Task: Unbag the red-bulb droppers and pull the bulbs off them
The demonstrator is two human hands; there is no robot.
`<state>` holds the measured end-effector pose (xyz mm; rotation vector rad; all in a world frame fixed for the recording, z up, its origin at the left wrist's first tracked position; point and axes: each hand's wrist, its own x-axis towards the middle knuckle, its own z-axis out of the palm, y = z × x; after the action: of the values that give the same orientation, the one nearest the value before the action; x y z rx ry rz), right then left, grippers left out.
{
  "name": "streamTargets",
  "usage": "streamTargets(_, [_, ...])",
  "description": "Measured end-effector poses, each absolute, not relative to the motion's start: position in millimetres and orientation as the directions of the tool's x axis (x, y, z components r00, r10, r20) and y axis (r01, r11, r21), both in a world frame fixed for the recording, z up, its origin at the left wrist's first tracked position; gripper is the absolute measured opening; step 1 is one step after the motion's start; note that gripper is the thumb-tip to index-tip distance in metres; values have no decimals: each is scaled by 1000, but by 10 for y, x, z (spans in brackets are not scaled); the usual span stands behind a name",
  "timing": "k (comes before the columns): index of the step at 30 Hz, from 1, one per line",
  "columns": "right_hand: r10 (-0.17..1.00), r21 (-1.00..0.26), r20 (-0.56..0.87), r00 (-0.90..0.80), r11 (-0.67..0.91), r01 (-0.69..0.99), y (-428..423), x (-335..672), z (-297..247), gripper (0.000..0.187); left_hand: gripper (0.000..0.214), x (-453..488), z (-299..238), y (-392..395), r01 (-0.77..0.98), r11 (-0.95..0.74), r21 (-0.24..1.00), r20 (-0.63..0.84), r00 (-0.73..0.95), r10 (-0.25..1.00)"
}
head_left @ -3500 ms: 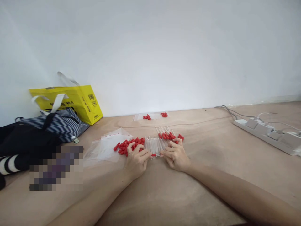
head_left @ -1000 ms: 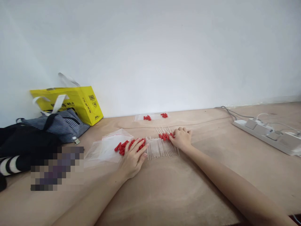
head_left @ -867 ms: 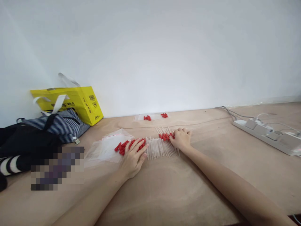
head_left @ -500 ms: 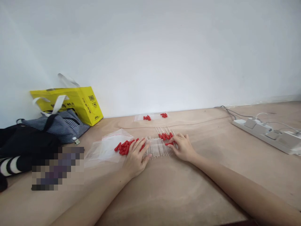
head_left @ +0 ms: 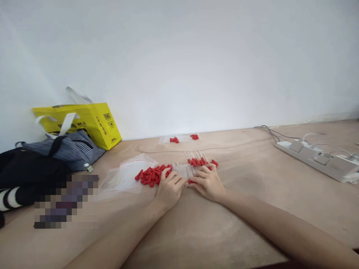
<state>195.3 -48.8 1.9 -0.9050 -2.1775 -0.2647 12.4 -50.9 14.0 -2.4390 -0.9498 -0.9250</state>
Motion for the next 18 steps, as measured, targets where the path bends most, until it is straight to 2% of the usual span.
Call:
streamTargets(9, [465,-7,754,-463,711,703,-527,1938,10,16,15,116,154,-542,707,-698,-113,687,564,459])
streamTargets(18, [507,-52,715,-482,725,686,-564,1958,50,19,18,110,169,-563,701,-710,-70,689,549,473])
